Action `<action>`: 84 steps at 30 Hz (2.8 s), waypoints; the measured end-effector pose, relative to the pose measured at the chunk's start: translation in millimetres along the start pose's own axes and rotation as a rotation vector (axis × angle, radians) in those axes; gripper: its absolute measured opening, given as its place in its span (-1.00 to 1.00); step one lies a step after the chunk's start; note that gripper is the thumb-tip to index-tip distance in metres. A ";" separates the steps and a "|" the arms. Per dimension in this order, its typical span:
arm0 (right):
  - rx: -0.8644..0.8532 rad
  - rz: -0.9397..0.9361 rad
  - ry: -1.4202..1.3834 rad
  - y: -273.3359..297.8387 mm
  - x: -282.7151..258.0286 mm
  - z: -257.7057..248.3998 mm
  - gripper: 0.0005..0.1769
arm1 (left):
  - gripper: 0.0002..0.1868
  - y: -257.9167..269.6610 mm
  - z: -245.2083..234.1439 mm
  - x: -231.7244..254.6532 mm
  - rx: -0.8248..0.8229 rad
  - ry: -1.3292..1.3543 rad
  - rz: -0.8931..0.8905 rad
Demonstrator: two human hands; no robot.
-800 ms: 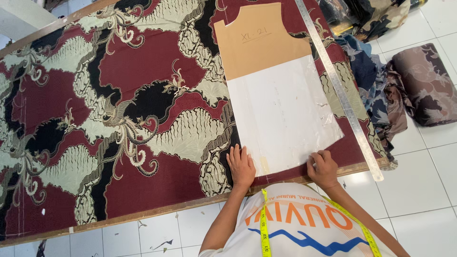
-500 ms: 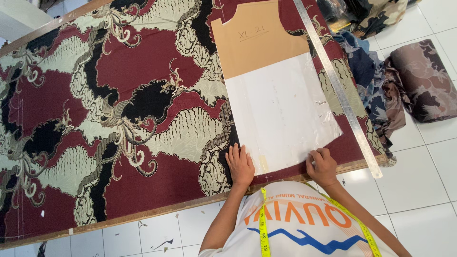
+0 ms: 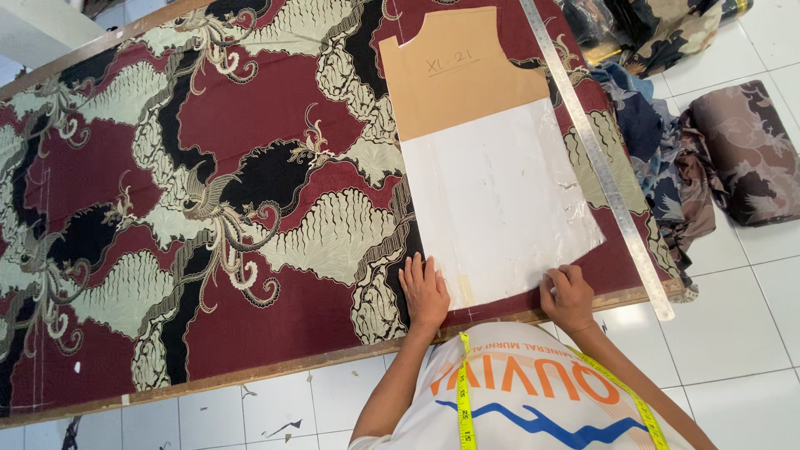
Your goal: The person places cardboard and paper patterns on a large piece of patterned fabric. They use a metal ruler and chalk to trace and mark lines on the fabric. The person then moves the patterns aside and continues to mark additional sections of the fabric.
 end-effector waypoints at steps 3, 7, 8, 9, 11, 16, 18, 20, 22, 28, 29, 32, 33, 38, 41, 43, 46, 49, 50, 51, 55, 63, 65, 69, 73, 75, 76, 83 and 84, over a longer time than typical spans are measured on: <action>0.010 0.006 -0.013 0.4 1.1 0.5 -0.85 | -0.53 0.4 1.0 -0.8 0.008 -0.001 0.004; -0.016 0.024 0.014 0.5 3.6 2.8 -0.83 | -0.52 -0.5 3.5 -2.6 -0.010 -0.005 -0.002; -0.014 0.021 0.017 0.9 3.9 2.7 -0.83 | -0.52 -0.3 4.1 -2.9 -0.012 -0.004 -0.006; -0.012 0.017 0.020 1.1 4.1 2.7 -0.83 | -0.52 -0.5 4.5 -3.1 -0.014 -0.002 -0.010; -0.012 0.009 0.015 1.1 3.7 3.0 -0.83 | -0.53 -0.4 4.5 -3.2 -0.014 0.001 -0.010; -0.015 0.016 0.023 0.4 3.6 3.3 -0.83 | -0.52 -1.0 5.0 -3.4 -0.018 -0.006 -0.011; -0.021 0.016 0.023 0.4 3.0 3.4 -0.83 | -0.53 -1.0 5.2 -3.6 -0.017 -0.010 -0.011; -0.017 0.013 0.025 0.2 2.6 2.5 -0.84 | -0.53 -1.0 5.3 -3.2 -0.010 -0.018 -0.006; -0.016 0.009 0.026 -0.2 1.7 2.0 -0.84 | -0.53 -0.7 4.6 -3.1 0.000 -0.019 -0.002; -0.005 -0.004 0.030 -0.1 0.1 1.1 -0.84 | -0.53 0.3 3.7 -2.8 0.011 -0.008 -0.001; -0.005 0.001 0.029 -0.4 0.7 1.3 -0.85 | -0.53 -0.2 3.4 -2.6 0.010 -0.006 -0.001; -0.011 0.007 0.033 -0.3 1.7 2.2 -0.85 | -0.53 -0.6 2.7 -2.1 -0.002 -0.011 -0.005; -0.013 0.007 0.036 -0.2 2.0 2.5 -0.84 | -0.53 -0.8 2.5 -1.8 -0.007 -0.015 -0.007; -0.023 0.006 0.035 0.4 4.4 4.3 -0.84 | -0.53 -1.6 2.1 -1.7 -0.039 -0.008 -0.022; -0.019 0.000 0.042 0.6 4.5 4.5 -0.84 | -0.52 -1.1 1.7 -1.4 -0.036 -0.009 -0.020; -0.010 -0.008 0.046 0.8 3.9 4.0 -0.84 | -0.52 -0.7 1.6 -1.3 -0.029 -0.006 -0.016; 0.005 -0.020 0.047 0.6 2.8 2.8 -0.84 | -0.53 -0.9 1.6 -1.1 -0.016 0.000 -0.010; 0.007 -0.018 0.046 1.1 2.6 2.9 -0.85 | -0.54 -0.4 1.7 -1.2 -0.008 0.001 -0.003; 0.008 -0.017 0.047 1.2 2.6 3.0 -0.85 | -0.54 -0.2 1.3 -1.2 -0.001 0.001 0.002; 0.008 -0.017 0.047 1.3 2.7 2.9 -0.85 | -0.53 0.0 0.7 -1.0 0.006 0.002 0.007; 0.005 -0.007 0.043 1.5 4.0 4.1 -0.84 | -0.54 0.7 0.1 -1.4 0.021 0.004 0.012; 0.012 -0.015 0.040 1.9 3.7 4.0 -0.84 | -0.54 0.7 1.5 -2.3 0.025 0.005 0.007; 0.011 -0.012 0.036 1.7 3.2 3.7 -0.84 | -0.54 0.9 1.3 -2.3 0.025 0.012 0.007; 0.018 -0.019 0.034 1.0 1.7 2.9 -0.83 | -0.55 1.2 0.1 -2.0 0.025 0.025 0.005; 0.013 -0.021 0.035 1.1 2.7 3.9 -0.84 | -0.55 1.3 -1.3 -0.6 0.029 0.022 0.009; 0.012 -0.020 0.036 2.0 3.9 4.9 -0.83 | -0.55 1.6 -1.6 -0.6 0.029 0.026 0.011; 0.010 -0.021 0.043 2.4 4.3 5.6 -0.83 | -0.55 1.5 -1.6 -0.8 0.029 0.024 0.011; -0.006 -0.028 0.034 1.7 3.0 5.7 -0.81 | -0.55 1.3 -0.4 -2.0 0.031 0.022 0.018; -0.006 -0.025 0.025 1.9 1.6 4.8 -0.80 | -0.55 1.5 0.4 -2.1 0.028 0.020 0.022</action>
Point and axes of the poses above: each hand's wrist, its own y-axis away from the middle knuckle, its own z-axis out of the palm, x = y × z, the point moved 7 cm from there along -y, towards the middle knuckle, and after that the axes turned 14 degrees about -x, right-handed, at the moved point
